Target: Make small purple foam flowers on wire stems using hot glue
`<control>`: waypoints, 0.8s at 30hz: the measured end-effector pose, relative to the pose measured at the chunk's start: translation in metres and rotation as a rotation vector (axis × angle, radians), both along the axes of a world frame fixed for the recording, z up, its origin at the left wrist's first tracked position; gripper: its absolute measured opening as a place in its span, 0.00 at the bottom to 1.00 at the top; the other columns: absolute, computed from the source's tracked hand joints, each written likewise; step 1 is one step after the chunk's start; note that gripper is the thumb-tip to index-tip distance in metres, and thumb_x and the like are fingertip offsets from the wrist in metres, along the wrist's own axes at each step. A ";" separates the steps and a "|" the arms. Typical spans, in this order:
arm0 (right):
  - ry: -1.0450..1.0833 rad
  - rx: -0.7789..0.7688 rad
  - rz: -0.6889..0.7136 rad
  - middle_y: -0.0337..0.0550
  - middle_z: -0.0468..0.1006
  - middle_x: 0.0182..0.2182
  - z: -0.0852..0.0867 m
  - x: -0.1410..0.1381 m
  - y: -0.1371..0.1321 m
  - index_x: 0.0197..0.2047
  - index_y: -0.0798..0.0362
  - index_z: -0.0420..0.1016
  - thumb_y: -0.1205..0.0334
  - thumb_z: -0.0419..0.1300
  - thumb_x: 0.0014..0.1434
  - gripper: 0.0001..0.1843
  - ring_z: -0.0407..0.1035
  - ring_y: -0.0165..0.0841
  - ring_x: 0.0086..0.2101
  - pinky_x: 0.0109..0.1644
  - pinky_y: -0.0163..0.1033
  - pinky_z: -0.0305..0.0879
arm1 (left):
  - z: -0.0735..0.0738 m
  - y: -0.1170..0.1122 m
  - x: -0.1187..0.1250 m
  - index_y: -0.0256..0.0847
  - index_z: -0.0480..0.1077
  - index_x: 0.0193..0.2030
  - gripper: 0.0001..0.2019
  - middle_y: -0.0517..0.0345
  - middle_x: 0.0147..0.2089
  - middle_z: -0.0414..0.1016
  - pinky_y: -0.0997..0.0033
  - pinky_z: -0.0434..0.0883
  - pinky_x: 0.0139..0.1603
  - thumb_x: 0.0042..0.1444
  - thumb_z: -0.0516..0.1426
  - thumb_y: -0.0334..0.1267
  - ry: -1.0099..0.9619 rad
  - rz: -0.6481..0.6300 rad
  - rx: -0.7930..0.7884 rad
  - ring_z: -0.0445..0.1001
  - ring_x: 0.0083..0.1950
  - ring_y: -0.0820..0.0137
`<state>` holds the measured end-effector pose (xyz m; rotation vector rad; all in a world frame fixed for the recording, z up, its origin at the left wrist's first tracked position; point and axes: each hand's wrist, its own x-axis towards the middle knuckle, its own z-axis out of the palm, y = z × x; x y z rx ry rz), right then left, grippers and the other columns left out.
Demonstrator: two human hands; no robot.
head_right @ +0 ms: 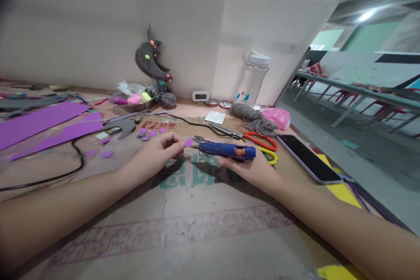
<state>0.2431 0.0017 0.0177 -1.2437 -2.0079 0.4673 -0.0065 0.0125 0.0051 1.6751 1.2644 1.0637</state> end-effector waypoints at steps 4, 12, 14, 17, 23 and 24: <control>-0.037 0.013 0.014 0.41 0.80 0.30 0.003 -0.002 -0.001 0.33 0.49 0.72 0.50 0.63 0.54 0.12 0.76 0.39 0.33 0.36 0.40 0.74 | 0.000 -0.001 0.000 0.41 0.66 0.29 0.11 0.62 0.28 0.69 0.71 0.61 0.33 0.57 0.56 0.44 -0.008 -0.023 -0.011 0.66 0.30 0.71; -0.045 0.038 0.039 0.39 0.80 0.27 0.005 -0.006 0.000 0.31 0.49 0.72 0.52 0.62 0.54 0.09 0.76 0.37 0.29 0.32 0.37 0.74 | 0.001 -0.001 0.000 0.40 0.66 0.29 0.11 0.63 0.28 0.68 0.71 0.60 0.32 0.58 0.56 0.45 -0.002 -0.028 -0.035 0.64 0.30 0.72; -0.050 0.052 0.031 0.39 0.80 0.26 0.004 -0.005 0.000 0.31 0.49 0.72 0.53 0.62 0.54 0.09 0.76 0.37 0.29 0.32 0.37 0.73 | 0.001 -0.001 -0.001 0.40 0.66 0.30 0.11 0.63 0.28 0.68 0.71 0.59 0.31 0.58 0.56 0.45 0.001 -0.024 -0.042 0.64 0.29 0.73; -0.054 0.054 0.027 0.39 0.80 0.27 0.002 -0.005 0.000 0.30 0.48 0.72 0.53 0.62 0.54 0.08 0.76 0.37 0.29 0.32 0.37 0.73 | 0.000 0.001 -0.001 0.40 0.66 0.30 0.11 0.63 0.28 0.68 0.72 0.59 0.30 0.58 0.56 0.45 -0.010 -0.037 -0.042 0.64 0.28 0.73; -0.036 0.024 0.023 0.39 0.80 0.27 0.002 -0.006 0.000 0.31 0.48 0.73 0.53 0.62 0.54 0.08 0.77 0.39 0.30 0.33 0.39 0.74 | -0.006 0.003 -0.002 0.40 0.67 0.30 0.12 0.64 0.28 0.68 0.73 0.59 0.30 0.58 0.57 0.46 -0.006 -0.047 -0.034 0.64 0.29 0.73; -0.037 0.019 0.027 0.39 0.80 0.27 0.003 -0.006 0.000 0.31 0.47 0.73 0.52 0.62 0.54 0.08 0.77 0.39 0.30 0.33 0.39 0.74 | -0.006 0.003 -0.002 0.40 0.67 0.30 0.12 0.64 0.28 0.68 0.73 0.60 0.31 0.58 0.56 0.46 -0.001 -0.044 -0.037 0.64 0.29 0.73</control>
